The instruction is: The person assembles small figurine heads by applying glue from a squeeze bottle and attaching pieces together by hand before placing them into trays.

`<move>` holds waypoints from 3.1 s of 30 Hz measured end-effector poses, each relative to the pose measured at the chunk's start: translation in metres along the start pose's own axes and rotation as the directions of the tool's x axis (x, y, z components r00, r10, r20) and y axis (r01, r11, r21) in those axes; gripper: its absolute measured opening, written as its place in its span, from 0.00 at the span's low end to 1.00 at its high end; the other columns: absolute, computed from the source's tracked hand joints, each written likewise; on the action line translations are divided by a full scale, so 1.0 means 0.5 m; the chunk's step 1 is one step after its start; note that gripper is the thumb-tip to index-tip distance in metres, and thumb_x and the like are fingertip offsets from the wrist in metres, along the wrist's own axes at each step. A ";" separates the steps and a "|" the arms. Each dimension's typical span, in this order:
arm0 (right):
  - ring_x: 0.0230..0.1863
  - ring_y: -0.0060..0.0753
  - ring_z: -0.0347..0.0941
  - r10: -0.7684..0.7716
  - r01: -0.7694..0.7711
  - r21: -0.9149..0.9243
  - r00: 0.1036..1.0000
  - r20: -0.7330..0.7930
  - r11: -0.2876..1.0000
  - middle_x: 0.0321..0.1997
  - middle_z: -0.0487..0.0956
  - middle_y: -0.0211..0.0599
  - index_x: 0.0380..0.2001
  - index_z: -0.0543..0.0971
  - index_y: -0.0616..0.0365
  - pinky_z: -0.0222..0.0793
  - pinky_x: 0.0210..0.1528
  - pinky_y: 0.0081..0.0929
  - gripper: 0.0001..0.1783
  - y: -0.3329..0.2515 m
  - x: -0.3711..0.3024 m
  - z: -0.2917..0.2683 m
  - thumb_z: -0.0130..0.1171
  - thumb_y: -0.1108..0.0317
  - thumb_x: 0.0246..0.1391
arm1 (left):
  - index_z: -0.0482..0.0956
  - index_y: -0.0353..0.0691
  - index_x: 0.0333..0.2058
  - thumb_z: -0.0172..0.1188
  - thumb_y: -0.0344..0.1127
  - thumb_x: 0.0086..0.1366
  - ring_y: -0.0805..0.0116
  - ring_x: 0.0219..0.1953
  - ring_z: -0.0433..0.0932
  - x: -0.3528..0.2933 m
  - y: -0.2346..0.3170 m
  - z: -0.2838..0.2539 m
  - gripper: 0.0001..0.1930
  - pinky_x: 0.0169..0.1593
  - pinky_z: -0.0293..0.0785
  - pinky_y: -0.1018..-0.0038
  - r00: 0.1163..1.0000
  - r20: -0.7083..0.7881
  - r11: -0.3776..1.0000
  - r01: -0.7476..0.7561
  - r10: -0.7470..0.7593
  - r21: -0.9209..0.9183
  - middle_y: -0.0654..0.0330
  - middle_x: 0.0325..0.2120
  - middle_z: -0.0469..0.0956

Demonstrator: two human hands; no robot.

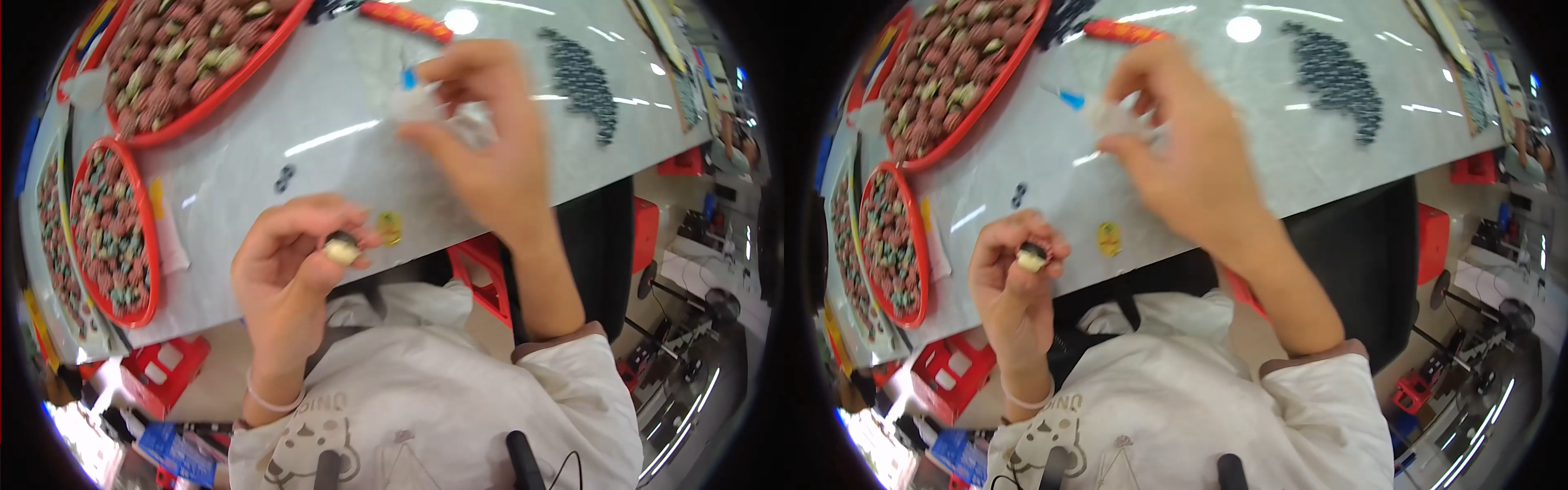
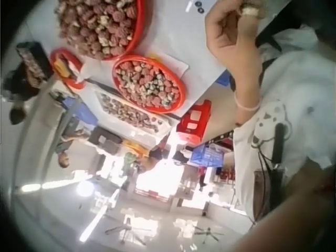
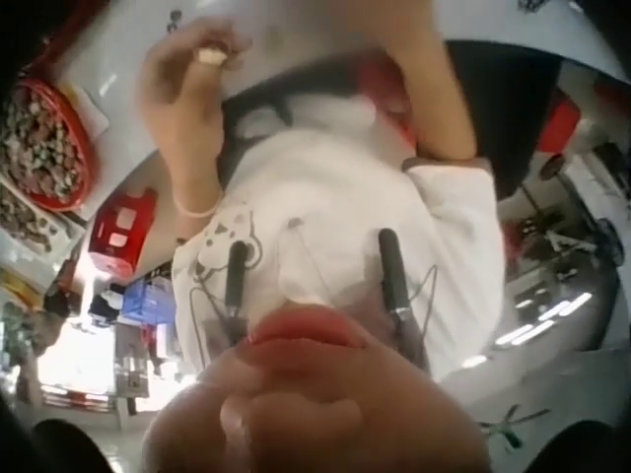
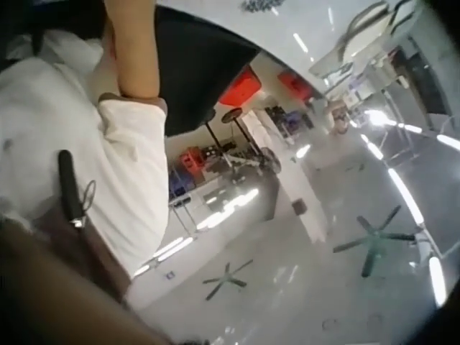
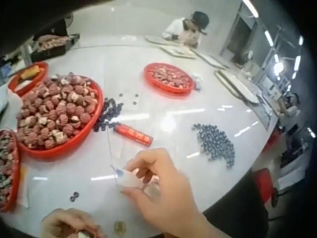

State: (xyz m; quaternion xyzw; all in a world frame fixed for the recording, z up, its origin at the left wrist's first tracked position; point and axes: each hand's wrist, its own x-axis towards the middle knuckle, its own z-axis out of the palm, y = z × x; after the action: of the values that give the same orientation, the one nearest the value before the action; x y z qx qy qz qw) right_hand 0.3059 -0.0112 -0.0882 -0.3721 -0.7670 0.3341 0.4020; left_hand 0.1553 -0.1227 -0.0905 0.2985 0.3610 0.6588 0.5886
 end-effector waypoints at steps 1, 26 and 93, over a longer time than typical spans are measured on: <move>0.29 0.22 0.66 0.067 -0.067 -0.004 0.997 0.041 0.998 0.32 0.72 0.32 0.34 0.67 0.59 0.62 0.33 0.17 0.20 0.007 0.003 0.010 0.58 0.80 0.32 | 0.67 0.31 0.34 0.57 0.33 0.52 0.65 0.32 0.73 0.001 -0.001 -0.001 0.14 0.34 0.73 0.77 1.000 -0.024 0.999 -0.001 0.002 0.033 0.50 0.34 0.70; 0.23 0.24 0.62 0.037 -0.208 0.723 0.969 0.245 0.659 0.30 0.67 0.42 0.31 0.69 0.65 0.59 0.23 0.15 0.12 -0.048 -0.048 -0.052 0.57 0.70 0.42 | 0.67 0.33 0.36 0.57 0.34 0.52 0.66 0.34 0.73 0.003 0.000 0.004 0.15 0.35 0.72 0.78 0.997 0.009 0.993 0.077 -0.076 -0.091 0.53 0.36 0.69; 0.32 0.29 0.69 0.059 -0.067 0.052 0.990 0.131 0.996 0.34 0.72 0.38 0.41 0.67 0.63 0.63 0.39 0.22 0.17 -0.049 0.007 0.021 0.53 0.71 0.46 | 0.68 0.35 0.33 0.54 0.28 0.54 0.74 0.31 0.69 0.081 0.139 -0.079 0.08 0.36 0.68 0.80 0.974 0.095 0.896 -0.228 0.207 0.382 0.59 0.30 0.69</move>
State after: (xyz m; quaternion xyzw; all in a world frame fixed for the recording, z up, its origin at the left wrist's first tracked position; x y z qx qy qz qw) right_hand 0.2882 -0.0228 -0.0718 -0.3623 -0.7697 0.3915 0.3508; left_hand 0.0790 -0.0909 -0.0565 0.4652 0.4341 0.6273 0.4491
